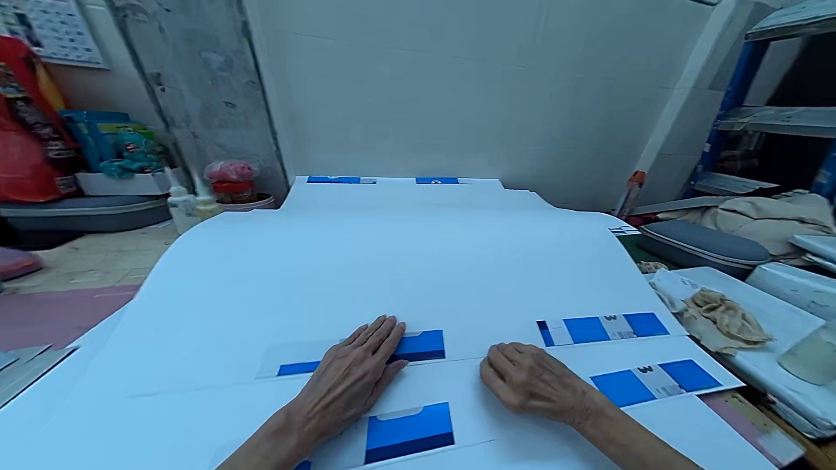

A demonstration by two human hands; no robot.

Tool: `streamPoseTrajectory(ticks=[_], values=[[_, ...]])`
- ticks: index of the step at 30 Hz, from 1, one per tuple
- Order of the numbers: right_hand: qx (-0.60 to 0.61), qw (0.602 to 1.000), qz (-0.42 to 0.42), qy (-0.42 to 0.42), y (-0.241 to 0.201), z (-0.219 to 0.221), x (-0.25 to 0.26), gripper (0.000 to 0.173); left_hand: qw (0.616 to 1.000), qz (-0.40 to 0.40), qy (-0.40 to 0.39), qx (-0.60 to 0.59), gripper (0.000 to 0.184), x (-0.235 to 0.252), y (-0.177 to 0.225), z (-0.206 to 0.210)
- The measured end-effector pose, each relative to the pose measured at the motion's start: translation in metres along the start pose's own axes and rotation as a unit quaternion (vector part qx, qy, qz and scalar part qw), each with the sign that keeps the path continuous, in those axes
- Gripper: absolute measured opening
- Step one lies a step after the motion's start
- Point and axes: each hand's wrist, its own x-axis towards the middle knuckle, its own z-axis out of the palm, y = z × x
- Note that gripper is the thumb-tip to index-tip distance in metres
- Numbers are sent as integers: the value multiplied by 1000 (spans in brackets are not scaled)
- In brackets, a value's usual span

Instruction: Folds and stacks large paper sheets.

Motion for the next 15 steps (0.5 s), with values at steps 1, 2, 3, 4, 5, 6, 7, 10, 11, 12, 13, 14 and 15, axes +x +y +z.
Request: streamPoseTrajectory(ticks=[1,2,3,4,5,6,7,10,11,12,13,14,15], values=[[0,1000,-3,-4,-1,-2,2,20,1000,9,12,3,58,1,-1,2],[-7,1000,-6,-9,-1,-6,2,20,1000,19,20,7,59,3,-1,3],[-16,1000,-9,-13,0,-10,3,20,999,29,26,11,61,6,1,4],[-21,1000,-11,-9,2,-14,5,21,999,37,32,19,62,8,2,3],[-23,1000,-10,-2,4,-16,9,22,998,43,35,25,64,9,3,1],[-28,1000,-12,5,6,-19,15,22,998,49,35,31,64,9,2,-3],[-38,999,-16,12,10,-22,19,22,997,60,36,37,62,12,0,-6],[-59,998,-19,21,35,-39,28,21,993,97,50,35,36,35,-1,-13],[-57,998,-16,27,45,-45,32,21,994,100,47,27,31,45,-2,-20],[-51,998,-7,29,54,-53,37,21,995,96,34,14,29,55,-3,-31],[-47,998,4,31,62,-61,41,21,996,90,18,6,26,67,-4,-43],[-51,998,18,36,70,-69,44,21,997,83,7,-2,25,79,-7,-53],[-60,997,34,41,73,-78,45,21,997,71,-6,-11,24,91,-9,-63]])
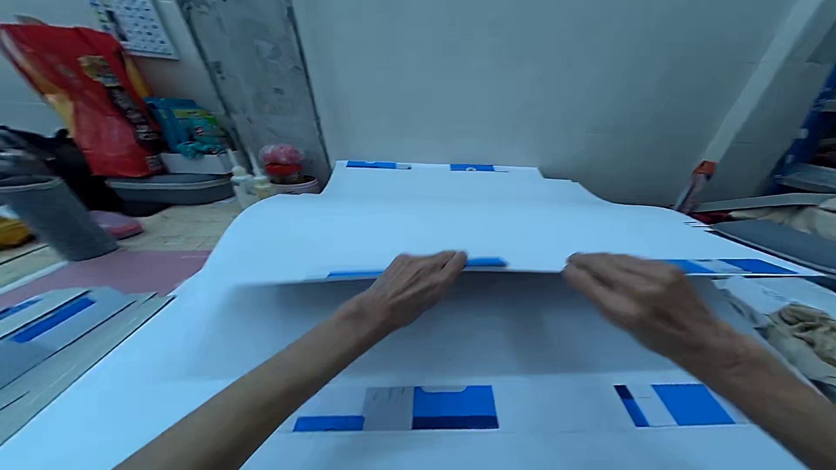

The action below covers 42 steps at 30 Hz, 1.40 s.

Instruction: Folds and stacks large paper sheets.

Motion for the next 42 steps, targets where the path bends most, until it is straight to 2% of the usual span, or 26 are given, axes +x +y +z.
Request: streamPoseTrajectory(ticks=[3,4,7,8,10,13,16,23,26,29,31,33,34,36,38,42], values=[[-18,998,46,27,-11,-12,-11,22,999,-26,-23,-8,27,28,-14,-24],[-2,998,55,11,-23,-14,-22,22,999,-31,-22,-7,30,35,-18,-31],[118,983,72,-118,-69,-27,-48,27,999,0,32,6,38,41,-26,-36],[149,973,73,-157,-82,-32,-53,27,998,15,53,4,37,37,-25,-34],[159,969,63,-178,-100,-34,-65,22,996,46,77,-8,29,24,-14,-26],[137,977,51,-155,-113,-31,-73,17,993,102,56,-27,18,-8,4,-4],[116,982,29,-144,-116,-26,-73,20,994,106,14,4,15,-39,23,16],[85,990,-14,-112,-116,-25,-68,23,997,30,-15,-70,33,-65,64,13],[64,994,-7,-83,-100,-34,-54,22,994,-17,-35,-105,55,-61,78,-7],[33,999,-16,-38,-80,-38,-41,22,994,-24,-51,-91,75,-58,83,-16],[37,999,-28,-20,-76,-36,-40,22,998,-5,-49,-51,66,-60,81,-14],[66,997,-27,-27,-85,-31,-50,21,999,24,-27,-12,41,-66,78,-7],[96,995,-18,-32,-91,-27,-56,21,999,36,-16,-1,36,-71,78,-1],[166,985,33,-31,-98,-17,-67,20,998,58,-6,-2,31,-84,83,12],[183,979,83,-25,-93,-6,-69,24,997,74,-5,10,30,-94,90,20],[85,995,40,-16,-76,32,-61,21,996,81,6,31,30,-99,92,27]])
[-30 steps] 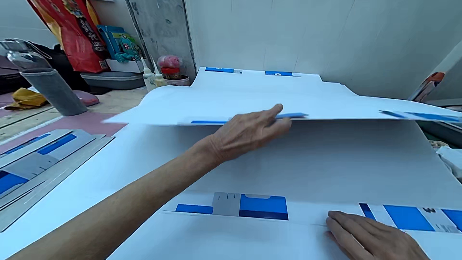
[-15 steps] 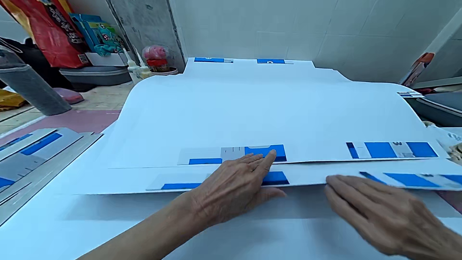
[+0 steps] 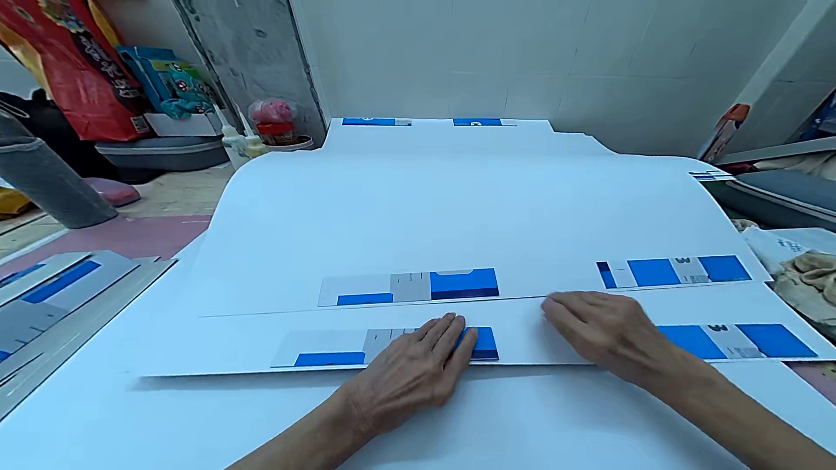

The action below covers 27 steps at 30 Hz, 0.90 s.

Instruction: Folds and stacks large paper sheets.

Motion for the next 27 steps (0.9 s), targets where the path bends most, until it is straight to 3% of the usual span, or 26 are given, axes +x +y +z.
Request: streamPoseTrajectory(ticks=[9,17,21,24,27], values=[[-44,995,-86,-34,1,27,17,22,1000,-12,10,-7,33,-3,1,4],[-48,995,-83,-19,-15,-17,24,24,997,-55,31,45,57,0,-7,-13],[-44,996,-73,-16,-39,-37,5,23,997,-53,19,49,43,-3,-6,-13],[-5,999,-33,-1,-30,-46,0,21,999,-38,24,24,29,10,-11,-23],[1,1000,25,-15,-10,-64,10,35,999,-46,-6,-9,23,34,-27,-53]])
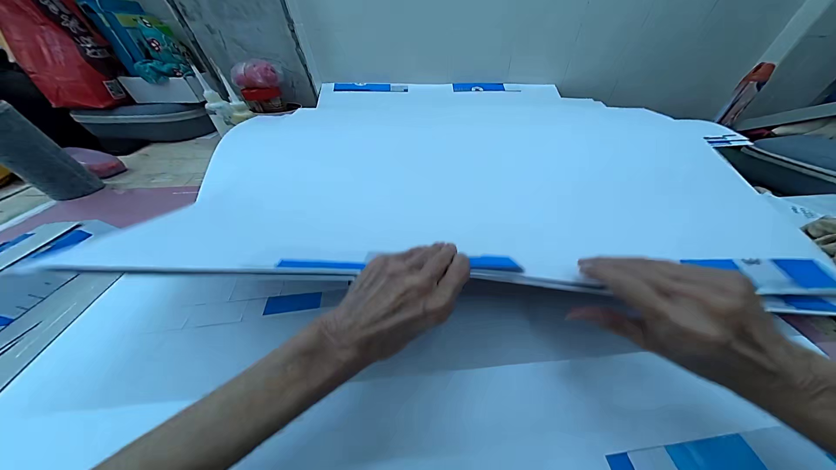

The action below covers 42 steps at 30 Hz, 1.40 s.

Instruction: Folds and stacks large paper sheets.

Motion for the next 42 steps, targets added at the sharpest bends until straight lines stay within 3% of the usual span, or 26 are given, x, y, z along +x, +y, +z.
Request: streamPoseTrajectory(ticks=[3,7,11,17,24,27,31,37,42], values=[[-15,997,51,-50,15,-17,14,31,1000,-5,-10,-12,22,22,-16,-29],[-32,994,91,-42,29,-16,14,27,998,-50,-27,5,29,24,-20,-46],[-22,996,69,-49,41,-13,19,27,995,-71,-64,18,39,5,-23,-32],[-38,997,57,-26,59,-9,38,27,996,-72,1,60,32,11,-37,-16],[-2,999,24,-35,67,81,-10,29,996,-65,-22,51,31,-16,-47,52],[11,1000,-6,-24,52,92,-20,47,996,-63,-40,43,35,-23,-47,66],[18,999,-33,-4,33,88,-18,35,996,-63,-45,34,43,-28,-48,71],[24,999,-28,1,25,86,-9,30,996,-69,-44,20,56,-28,-50,72],[-15,996,-81,18,23,96,-3,22,996,-72,-44,15,61,-29,-50,72]])
